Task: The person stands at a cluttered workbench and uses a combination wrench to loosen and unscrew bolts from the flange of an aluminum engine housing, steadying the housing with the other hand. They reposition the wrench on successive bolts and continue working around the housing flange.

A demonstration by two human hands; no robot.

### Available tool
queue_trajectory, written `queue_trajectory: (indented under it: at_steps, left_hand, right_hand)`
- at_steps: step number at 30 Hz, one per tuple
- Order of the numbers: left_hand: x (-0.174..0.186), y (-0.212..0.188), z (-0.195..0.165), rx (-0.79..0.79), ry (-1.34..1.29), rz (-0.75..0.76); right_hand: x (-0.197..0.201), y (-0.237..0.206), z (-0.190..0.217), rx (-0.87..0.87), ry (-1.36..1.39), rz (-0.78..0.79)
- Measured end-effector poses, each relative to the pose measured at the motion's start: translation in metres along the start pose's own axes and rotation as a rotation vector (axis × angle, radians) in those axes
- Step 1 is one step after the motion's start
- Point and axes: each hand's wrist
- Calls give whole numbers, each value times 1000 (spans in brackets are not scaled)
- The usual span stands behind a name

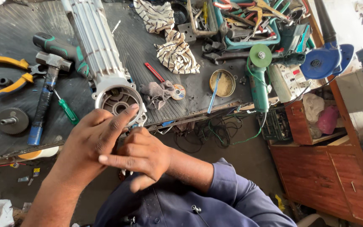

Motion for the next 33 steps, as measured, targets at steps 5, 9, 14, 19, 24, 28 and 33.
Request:
queue_trajectory:
  at_steps: [5,9,14,19,24,28,33]
  left_hand:
    - [-2,-4,4,-9,-78,-7]
    - [-4,-8,5,-9,-46,-1]
    - [-6,-11,9,-46,-46,-33]
    - [-6,-12,9,-59,-133,-83]
    - [-13,-8,5,-4,-42,-120]
    - [-10,-9,-1,49,-26,-102]
    - [-8,-4,-7,-27,44,-80]
  right_hand:
    - [-21,0,7,-53,-118,-109]
    - [-26,4,6,-5,-106,-169]
    - [-14,8,1,70,-46,-42]
    - [-7,13,15,-24,0,-94]
    - [14,8,25,50,-100,-10]
    - [22,-28,45,-336,121,1]
    - [7,-62,36,-1072,512,-264]
Point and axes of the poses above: each hand's wrist, its own y-axis towards the middle knuckle, its own x-axis out of the back of the hand, z = x × y, and after that the axes turned 14 degrees about -x, right-handed
